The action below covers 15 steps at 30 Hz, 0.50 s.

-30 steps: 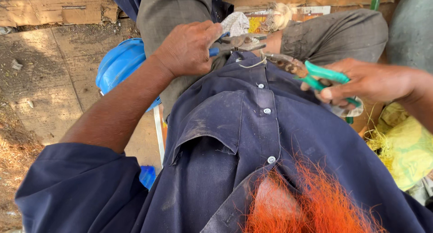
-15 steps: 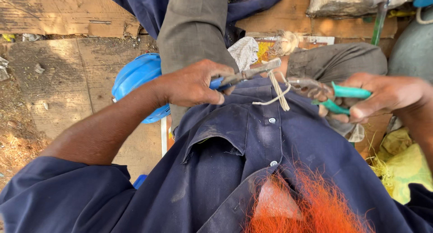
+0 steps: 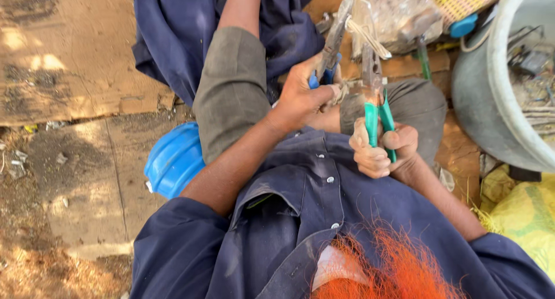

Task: The person sits on a cardboard sheet and uses two pairs of pliers to twist a bundle of thin metal wires together. They repeatedly grip the wires with both tools, rotate them to tighten the twist, and adjust their grip to continue the process.

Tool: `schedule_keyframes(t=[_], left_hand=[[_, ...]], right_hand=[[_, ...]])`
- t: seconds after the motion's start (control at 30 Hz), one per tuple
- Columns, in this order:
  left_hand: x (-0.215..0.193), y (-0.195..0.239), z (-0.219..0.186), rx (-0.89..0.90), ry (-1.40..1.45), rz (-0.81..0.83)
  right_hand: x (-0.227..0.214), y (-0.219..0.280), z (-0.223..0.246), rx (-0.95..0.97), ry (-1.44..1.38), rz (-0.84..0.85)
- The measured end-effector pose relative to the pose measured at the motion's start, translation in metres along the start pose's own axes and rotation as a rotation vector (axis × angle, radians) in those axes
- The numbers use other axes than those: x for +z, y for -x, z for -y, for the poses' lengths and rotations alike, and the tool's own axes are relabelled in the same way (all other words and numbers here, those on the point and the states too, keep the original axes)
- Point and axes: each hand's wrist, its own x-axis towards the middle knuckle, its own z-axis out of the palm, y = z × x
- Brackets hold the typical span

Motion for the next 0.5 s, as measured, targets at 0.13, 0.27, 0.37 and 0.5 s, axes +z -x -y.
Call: schedule_keyframes(t=[0.13,0.27,0.37,0.5], left_hand=[[0.005,0.000,0.004,-0.007,0.058,-0.022],[-0.005,0.016,0.007,-0.083,-0.002,-0.026],[-0.011,0.028,0.004,-0.135,0.240,0.073],[-0.013,0.038,-0.003,-0.301,0.354,0.069]], right_hand=[[0.018,-0.011,-0.012,-0.098,0.047,-0.055],[0.030,-0.012,-0.018,-0.157,0.246,-0.173],[0.036,-0.007,-0.019,-0.191,0.345,-0.230],[0.044,0.009,-0.003,-0.141,0.599,-0.280]])
